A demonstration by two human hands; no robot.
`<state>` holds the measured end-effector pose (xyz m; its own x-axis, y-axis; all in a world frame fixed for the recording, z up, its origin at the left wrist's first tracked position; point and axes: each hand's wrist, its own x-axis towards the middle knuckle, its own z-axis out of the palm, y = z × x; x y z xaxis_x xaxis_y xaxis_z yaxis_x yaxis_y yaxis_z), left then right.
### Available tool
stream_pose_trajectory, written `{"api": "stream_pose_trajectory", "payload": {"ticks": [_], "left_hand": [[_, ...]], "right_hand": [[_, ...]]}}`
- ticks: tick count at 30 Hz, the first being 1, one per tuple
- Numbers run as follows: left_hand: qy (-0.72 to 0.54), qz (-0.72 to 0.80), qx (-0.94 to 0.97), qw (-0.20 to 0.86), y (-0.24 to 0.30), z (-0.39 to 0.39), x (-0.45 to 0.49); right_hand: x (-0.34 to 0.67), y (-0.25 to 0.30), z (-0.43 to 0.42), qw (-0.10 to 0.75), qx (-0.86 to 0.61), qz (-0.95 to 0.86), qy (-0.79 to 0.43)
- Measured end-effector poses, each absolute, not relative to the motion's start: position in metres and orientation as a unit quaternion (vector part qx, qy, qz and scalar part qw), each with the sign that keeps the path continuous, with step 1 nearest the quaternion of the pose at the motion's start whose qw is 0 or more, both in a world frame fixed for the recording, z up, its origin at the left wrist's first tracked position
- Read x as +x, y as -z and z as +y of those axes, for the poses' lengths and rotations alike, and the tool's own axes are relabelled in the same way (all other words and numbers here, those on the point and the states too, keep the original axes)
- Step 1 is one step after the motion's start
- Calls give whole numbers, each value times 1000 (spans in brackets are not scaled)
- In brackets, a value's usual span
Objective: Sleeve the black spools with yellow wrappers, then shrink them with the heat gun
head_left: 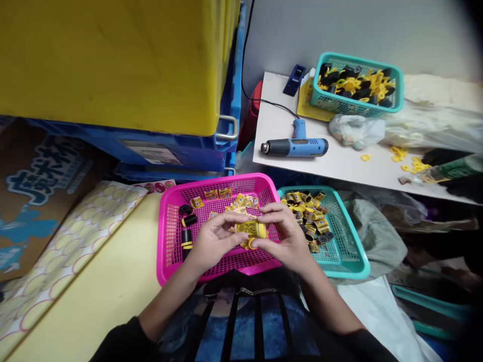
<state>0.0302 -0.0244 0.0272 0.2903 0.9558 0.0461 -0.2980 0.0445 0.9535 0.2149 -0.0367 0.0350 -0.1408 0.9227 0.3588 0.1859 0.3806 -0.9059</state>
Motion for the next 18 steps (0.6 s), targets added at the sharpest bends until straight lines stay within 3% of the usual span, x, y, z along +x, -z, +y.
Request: {"api": "stream_pose_trajectory", "payload": {"ticks": [9,15,18], "left_hand": [[-478,355,557,578,-33,-34,22],[-491,381,599,505,-33,-36,23],[-479,383,595,519,-28,-36,21]], "right_hand": [[210,-23,-40,520,-385,-624,-438],[213,-21,-40,547,-345,-648,-402],[212,-20,-39,547,-344,-664,-377]]}}
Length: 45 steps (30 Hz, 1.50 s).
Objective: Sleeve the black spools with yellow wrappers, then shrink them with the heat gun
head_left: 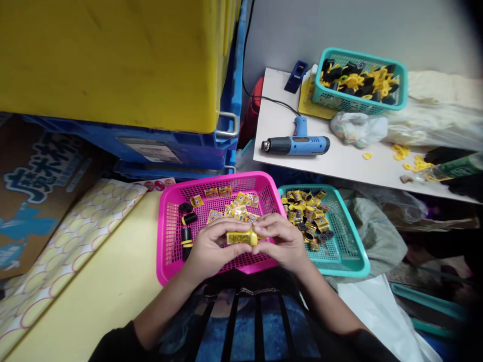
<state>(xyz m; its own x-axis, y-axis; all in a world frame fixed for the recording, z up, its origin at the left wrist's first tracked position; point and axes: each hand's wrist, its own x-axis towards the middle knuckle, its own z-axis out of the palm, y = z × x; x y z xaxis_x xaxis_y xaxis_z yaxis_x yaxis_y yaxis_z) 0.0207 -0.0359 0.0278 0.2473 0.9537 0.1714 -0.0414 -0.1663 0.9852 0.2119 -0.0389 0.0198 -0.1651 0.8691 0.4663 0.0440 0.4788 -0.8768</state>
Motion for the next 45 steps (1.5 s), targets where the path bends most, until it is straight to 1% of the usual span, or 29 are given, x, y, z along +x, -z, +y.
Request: {"api": "stream_pose_trajectory", "payload": {"ticks": [3,6,8,9,10,11,13,15,16,17,18,20,23,27,29,33,38,41,43,45], "left_hand": [[-467,385,559,566,-25,-38,26],[-403,385,521,646,-29,-40,40],[-352,379,518,682,-33,-40,48],[-331,382,530,681,-33,-39,48],[-309,393,551,668,-33,-37,46],[-285,412,573,648,-31,-34,42],[-238,466,600,606,-22,-29,27],[-210,524,596,571,-10,-22,7],[-211,550,591,552,-4,-19,-2],[-214,571,590,529,1,-16,-10],[-215,587,598,502,5,-13,-17],[-194,591,644,445,12,-11,-25],[-112,550,728,394,23,-17,-26],[10,497,759,421,41,-34,-17],[25,485,767,420,46,-38,-14],[-6,477,785,396,47,-37,-10],[21,468,785,406,46,-39,-11],[-20,458,775,435,45,-38,-16],[-80,469,756,450,41,-32,-21],[-158,517,718,438,36,-24,-24]], "right_hand": [[211,-22,-39,525,-349,-679,-375],[227,-29,-48,477,-386,-695,-374],[254,-36,-56,449,-438,-707,-328],[271,-39,-59,434,-474,-710,-288],[289,-42,-61,422,-519,-705,-235],[304,-45,-60,384,-569,-703,-184],[321,-48,-52,271,-631,-720,-100],[309,-46,-34,210,-639,-736,-71],[293,-42,-22,196,-635,-742,-86],[272,-36,-7,170,-624,-752,-127],[247,-28,9,124,-609,-764,-173],[200,-8,40,-15,-571,-793,-212],[157,25,67,-59,-509,-829,-225],[165,50,57,-102,-479,-842,-225],[179,52,46,-112,-489,-835,-228],[190,54,38,-60,-517,-809,-272],[185,60,49,-30,-553,-777,-300],[190,56,56,-1,-577,-748,-330],[197,49,58,18,-585,-728,-357],[204,40,58,36,-583,-714,-385]]}}
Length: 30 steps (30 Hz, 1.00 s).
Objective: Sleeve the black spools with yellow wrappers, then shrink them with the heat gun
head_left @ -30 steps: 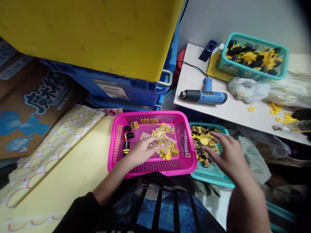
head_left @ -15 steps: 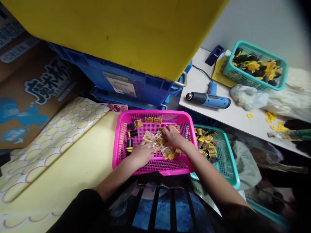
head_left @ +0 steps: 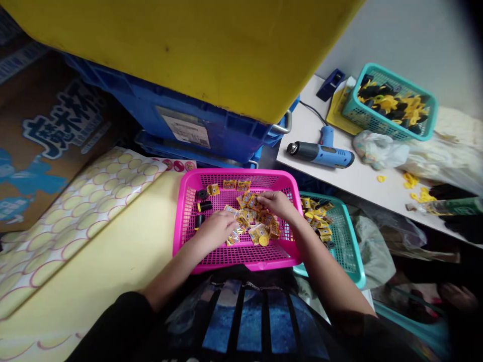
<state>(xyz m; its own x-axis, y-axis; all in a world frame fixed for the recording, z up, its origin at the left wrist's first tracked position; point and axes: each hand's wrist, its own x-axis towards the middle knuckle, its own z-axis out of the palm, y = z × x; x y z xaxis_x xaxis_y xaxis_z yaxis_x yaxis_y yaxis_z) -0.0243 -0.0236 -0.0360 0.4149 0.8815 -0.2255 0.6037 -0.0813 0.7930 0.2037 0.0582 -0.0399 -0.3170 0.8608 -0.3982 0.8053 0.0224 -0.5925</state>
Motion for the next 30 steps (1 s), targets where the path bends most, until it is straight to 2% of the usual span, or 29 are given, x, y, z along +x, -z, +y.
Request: {"api": "stream_pose_trajectory", "payload": {"ticks": [3,5,8,11,14,20,22,25,30], "left_hand": [[-273,593,638,410,26,-12,-24],[-344,603,576,431,21,-7,-19],[-434,554,464,538,15,-1,-9],[-456,487,368,648,13,2,-2],[-447,498,329,666,14,3,-2],[-397,565,427,583,17,1,-5],[-422,553,442,566,14,2,-4],[-443,498,440,602,9,5,2],[-547,481,300,616,3,5,16]], "right_hand": [[208,26,54,114,-570,-656,-482],[205,19,49,183,-558,-579,-566],[196,11,42,232,-527,-477,-663],[188,9,37,254,-493,-421,-717],[188,12,34,281,-494,-386,-727],[194,11,31,307,-501,-374,-717],[193,7,32,290,-479,-407,-722],[190,0,34,245,-441,-461,-730],[176,-4,32,326,-435,-406,-735]]}}
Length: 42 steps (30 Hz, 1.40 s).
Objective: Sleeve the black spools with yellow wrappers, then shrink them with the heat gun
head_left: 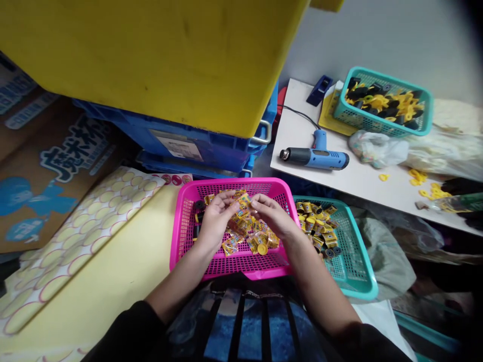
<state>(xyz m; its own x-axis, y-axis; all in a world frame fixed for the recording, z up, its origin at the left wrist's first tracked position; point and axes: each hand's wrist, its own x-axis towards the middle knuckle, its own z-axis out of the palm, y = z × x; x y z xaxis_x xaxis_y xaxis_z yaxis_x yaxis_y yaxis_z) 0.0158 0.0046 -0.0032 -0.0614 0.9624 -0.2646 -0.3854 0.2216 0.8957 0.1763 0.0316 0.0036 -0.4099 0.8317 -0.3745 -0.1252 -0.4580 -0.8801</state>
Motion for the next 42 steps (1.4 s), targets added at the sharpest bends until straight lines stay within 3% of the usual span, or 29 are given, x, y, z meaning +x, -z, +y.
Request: {"api": "stream_pose_trajectory", "payload": {"ticks": [4,9,14,18,21,26,31,38,39,42], "left_hand": [[-598,472,231,605,0,-4,24],[-555,465,281,630,-3,-7,15],[-551,518,345,556,-7,4,-12],[-525,581,353,512,-11,7,-41],[-541,630,320,455,-9,5,-61],[-550,665,314,396,-8,5,-75],[-534,695,316,363,-13,3,-72],[-484,695,372,380,-5,-3,-66],[-480,690,388,377,-5,-4,-63],[-477,663,444,368,-5,-6,-50]], "right_hand": [[162,-2,29,339,-458,-368,-735],[151,-9,35,378,-476,-445,-658],[136,-14,40,338,-517,-591,-518],[118,3,39,359,-511,-618,-478],[98,26,38,255,-462,-738,-421],[60,51,43,75,-242,-943,-218],[39,57,37,0,-280,-941,-191],[83,37,35,51,-457,-844,-277],[99,29,36,83,-475,-819,-312],[150,7,34,309,-514,-595,-535]]}}
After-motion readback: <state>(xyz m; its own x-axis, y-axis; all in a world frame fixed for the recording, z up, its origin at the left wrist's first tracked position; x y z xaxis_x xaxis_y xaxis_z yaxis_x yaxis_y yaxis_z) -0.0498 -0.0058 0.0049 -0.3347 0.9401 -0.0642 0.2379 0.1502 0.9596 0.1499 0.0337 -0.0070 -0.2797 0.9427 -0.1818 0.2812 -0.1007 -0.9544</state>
